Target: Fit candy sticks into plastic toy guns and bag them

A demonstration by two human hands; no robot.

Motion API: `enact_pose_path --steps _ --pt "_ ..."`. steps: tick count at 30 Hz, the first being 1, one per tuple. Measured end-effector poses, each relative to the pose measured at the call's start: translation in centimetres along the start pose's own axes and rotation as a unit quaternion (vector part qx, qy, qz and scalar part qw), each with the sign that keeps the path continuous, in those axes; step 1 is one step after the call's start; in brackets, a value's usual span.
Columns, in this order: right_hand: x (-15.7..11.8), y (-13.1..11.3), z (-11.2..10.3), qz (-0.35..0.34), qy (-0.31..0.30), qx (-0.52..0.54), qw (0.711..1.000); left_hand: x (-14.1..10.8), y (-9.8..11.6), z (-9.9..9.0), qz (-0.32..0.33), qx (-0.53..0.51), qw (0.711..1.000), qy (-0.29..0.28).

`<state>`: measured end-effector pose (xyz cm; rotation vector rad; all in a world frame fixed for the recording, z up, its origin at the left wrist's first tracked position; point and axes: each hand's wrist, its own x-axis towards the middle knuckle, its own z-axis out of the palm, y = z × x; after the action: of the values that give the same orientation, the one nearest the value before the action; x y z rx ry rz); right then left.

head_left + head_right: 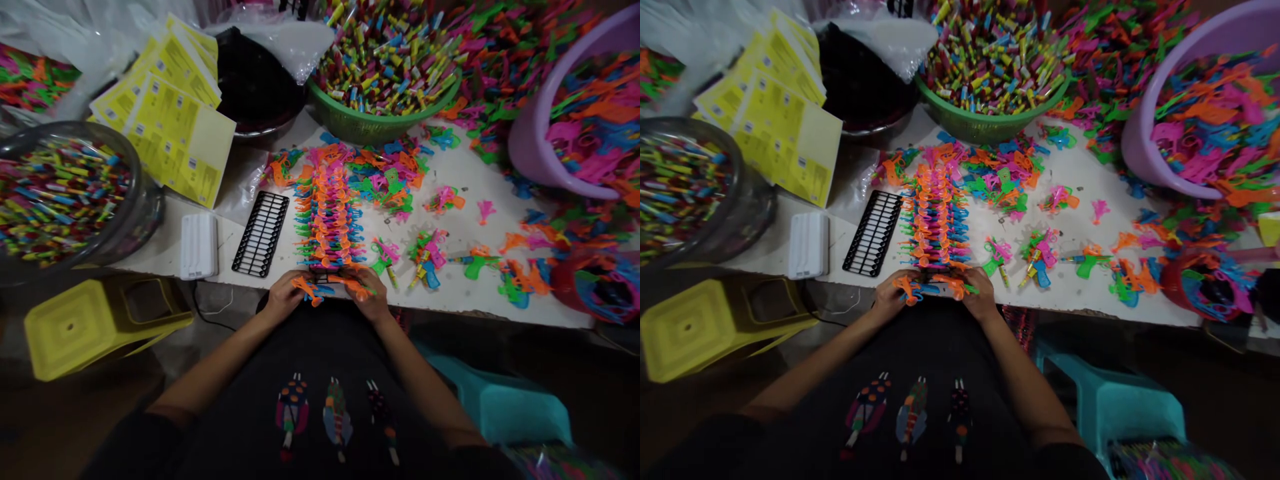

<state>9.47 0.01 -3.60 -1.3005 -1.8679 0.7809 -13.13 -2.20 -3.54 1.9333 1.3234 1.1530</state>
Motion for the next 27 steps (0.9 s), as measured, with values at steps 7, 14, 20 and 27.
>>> enact_pose_path --steps 7,14,20,27 --pt "0.7 -0.3 0.5 -0.063 0.029 -0.07 0.995 0.1 0.0 0.0 0.035 0.034 0.999 0.021" --pt "0.8 -0.9 1.5 -0.03 0.087 -0.127 0.988 0.8 0.6 0.5 0.043 0.111 0.989 0.087" --pt "1.0 -0.5 2.0 -0.023 0.054 -0.158 0.986 0.9 0.4 0.5 0.039 0.156 0.984 0.077" --pt "0.9 -0.3 2.4 -0.028 0.056 -0.178 0.982 0.5 -0.3 0.6 0.034 0.165 0.982 0.086"
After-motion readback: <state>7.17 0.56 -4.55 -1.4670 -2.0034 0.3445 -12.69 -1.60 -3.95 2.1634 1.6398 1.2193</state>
